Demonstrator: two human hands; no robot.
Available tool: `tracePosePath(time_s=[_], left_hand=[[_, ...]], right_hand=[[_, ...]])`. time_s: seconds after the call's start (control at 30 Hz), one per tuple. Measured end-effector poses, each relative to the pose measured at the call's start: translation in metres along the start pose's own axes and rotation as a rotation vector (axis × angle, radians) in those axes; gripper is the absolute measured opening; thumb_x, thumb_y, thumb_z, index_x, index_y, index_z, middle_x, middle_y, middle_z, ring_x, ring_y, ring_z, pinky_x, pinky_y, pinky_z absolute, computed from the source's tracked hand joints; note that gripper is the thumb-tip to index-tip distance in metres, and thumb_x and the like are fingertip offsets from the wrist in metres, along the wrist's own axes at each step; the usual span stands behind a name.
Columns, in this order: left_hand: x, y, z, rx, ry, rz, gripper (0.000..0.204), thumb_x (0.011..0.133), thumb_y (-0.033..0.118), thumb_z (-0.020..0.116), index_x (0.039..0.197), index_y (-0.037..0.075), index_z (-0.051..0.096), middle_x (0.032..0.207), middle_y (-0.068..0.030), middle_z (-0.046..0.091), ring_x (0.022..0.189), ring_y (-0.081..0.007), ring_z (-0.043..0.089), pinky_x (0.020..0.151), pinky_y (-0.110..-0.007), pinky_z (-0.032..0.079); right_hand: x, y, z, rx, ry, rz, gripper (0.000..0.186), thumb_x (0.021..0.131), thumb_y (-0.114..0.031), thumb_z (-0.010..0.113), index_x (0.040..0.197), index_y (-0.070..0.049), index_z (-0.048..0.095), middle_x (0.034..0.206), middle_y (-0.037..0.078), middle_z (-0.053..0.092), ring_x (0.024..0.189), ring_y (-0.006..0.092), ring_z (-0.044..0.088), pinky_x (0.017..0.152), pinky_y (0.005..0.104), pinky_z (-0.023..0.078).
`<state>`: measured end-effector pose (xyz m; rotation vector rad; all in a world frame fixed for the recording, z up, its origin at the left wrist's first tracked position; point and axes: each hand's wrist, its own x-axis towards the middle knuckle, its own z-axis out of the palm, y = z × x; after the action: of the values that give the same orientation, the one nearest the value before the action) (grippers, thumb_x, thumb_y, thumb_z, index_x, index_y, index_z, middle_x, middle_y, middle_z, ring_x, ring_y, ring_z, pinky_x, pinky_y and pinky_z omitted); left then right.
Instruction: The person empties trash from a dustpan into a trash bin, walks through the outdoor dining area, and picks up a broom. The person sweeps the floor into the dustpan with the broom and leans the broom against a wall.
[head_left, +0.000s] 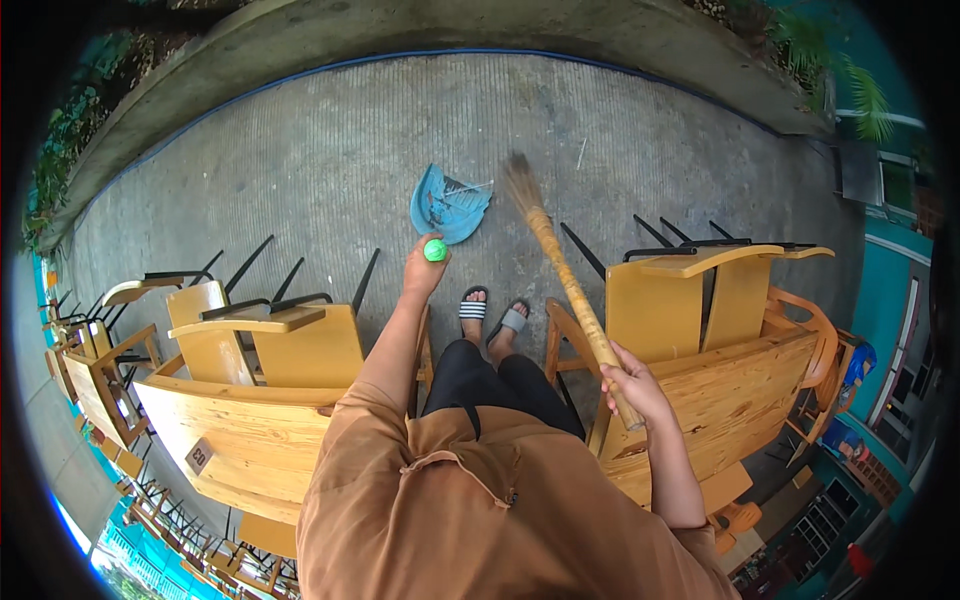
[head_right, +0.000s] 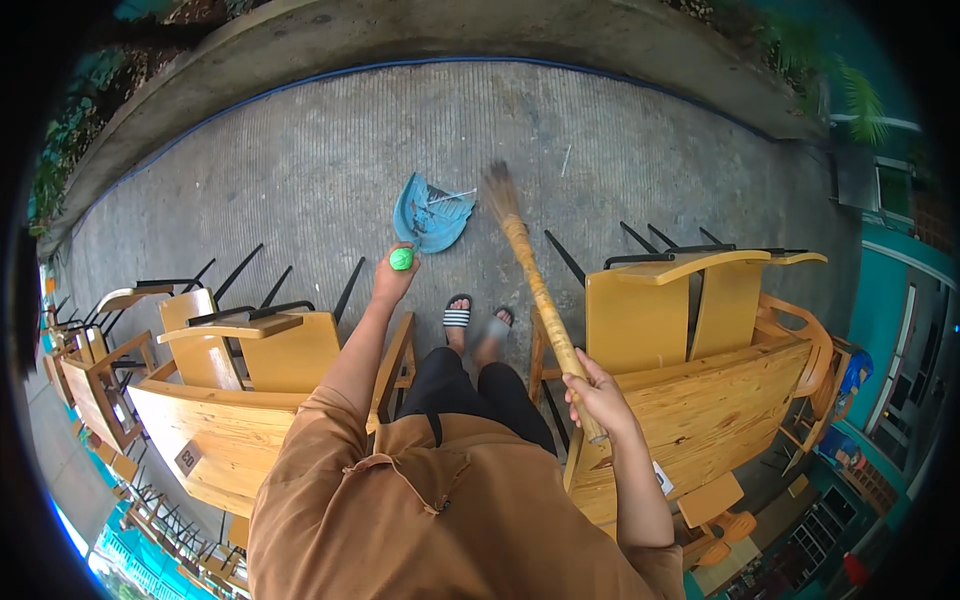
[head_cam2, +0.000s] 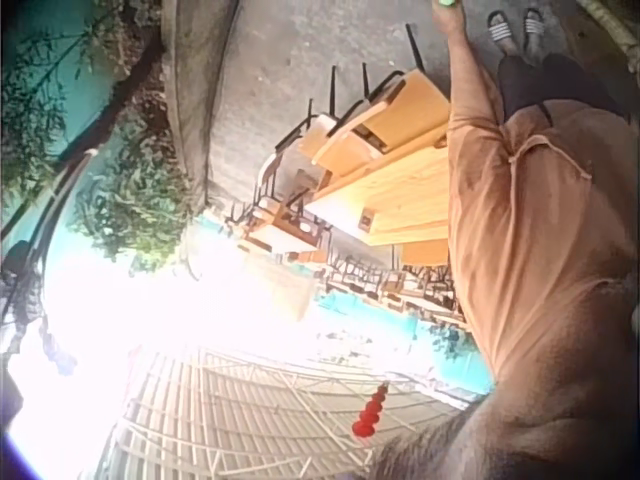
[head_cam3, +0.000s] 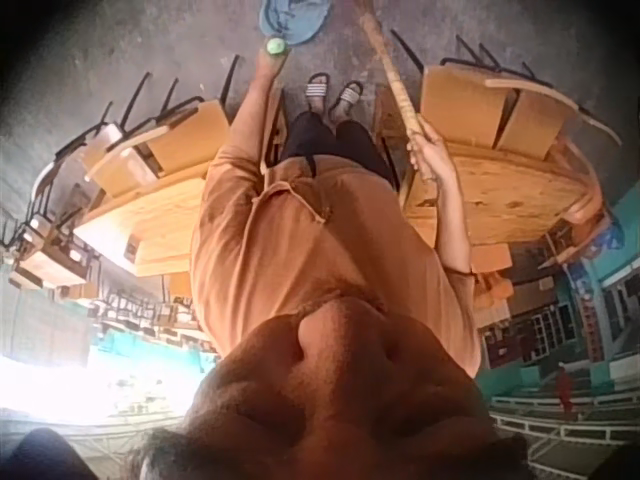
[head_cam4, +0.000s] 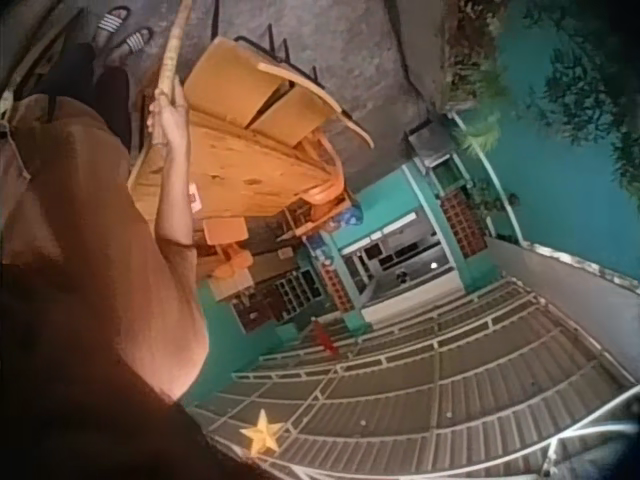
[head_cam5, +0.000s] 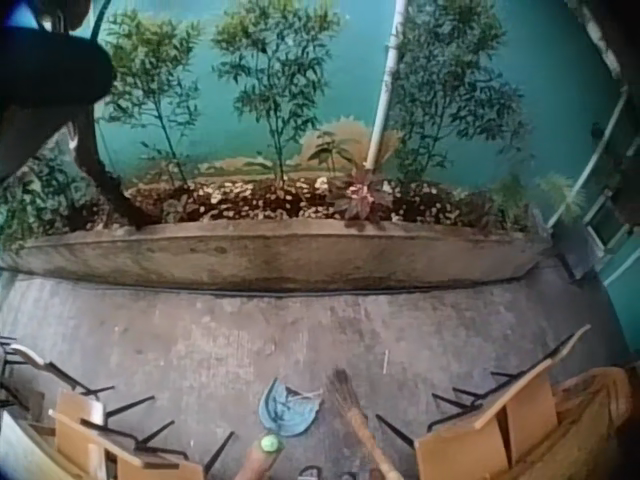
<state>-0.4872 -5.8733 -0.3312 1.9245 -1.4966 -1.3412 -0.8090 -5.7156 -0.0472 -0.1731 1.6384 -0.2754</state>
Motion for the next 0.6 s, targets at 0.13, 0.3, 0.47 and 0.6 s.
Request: tracePosePath(time_s=[0.13,0.3,0.47,0.6], left_hand=[[0.016,0.018,-0.016,0.004,-0.062,0.060,0.036,0.078,0.017,0.072,0.112,0.013,0.063,0.100,-0.0181,0.069,0.098,-0.0357,0.066,0.082,-0.041,0.052],[0.054,0.038,-0.042,0.147,-0.084,0.187,0.034,0.079,0.018,0.071,0.112,0.017,0.064,0.107,-0.0142,0.069,0.101,-0.0338,0.065,0.085,-0.040,0.052],[0.111,0.106,-0.042,0.303,-0.233,0.207,0.036,0.082,0.021,0.067,0.117,0.018,0.060,0.119,-0.0063,0.066,0.107,-0.0304,0.064,0.091,-0.040,0.050],[0.165,0.158,-0.020,0.311,-0.270,0.402,0.037,0.080,0.021,0.069,0.116,0.020,0.061,0.113,-0.0118,0.068,0.106,-0.0348,0.064,0.090,-0.042,0.051]], right_hand=[[0.018,0.000,-0.005,0.209,0.132,-0.029,0.065,0.095,-0.016,0.056,0.152,-0.012,0.025,0.071,0.005,0.055,0.047,0.0129,0.051,0.041,0.0280,0.044],[0.067,-0.019,-0.023,0.369,0.184,-0.110,0.055,0.095,-0.020,0.054,0.145,-0.010,0.032,0.072,0.005,0.056,0.049,0.0138,0.053,0.041,0.0283,0.045],[0.113,-0.052,-0.054,0.570,0.186,-0.166,0.027,0.096,-0.022,0.052,0.118,-0.010,0.044,0.073,0.005,0.056,0.049,0.0140,0.054,0.042,0.0285,0.045],[0.145,-0.081,-0.071,0.680,0.235,-0.206,0.021,0.097,-0.024,0.051,0.111,-0.009,0.046,0.075,0.005,0.055,0.049,0.0144,0.054,0.043,0.0280,0.046]])
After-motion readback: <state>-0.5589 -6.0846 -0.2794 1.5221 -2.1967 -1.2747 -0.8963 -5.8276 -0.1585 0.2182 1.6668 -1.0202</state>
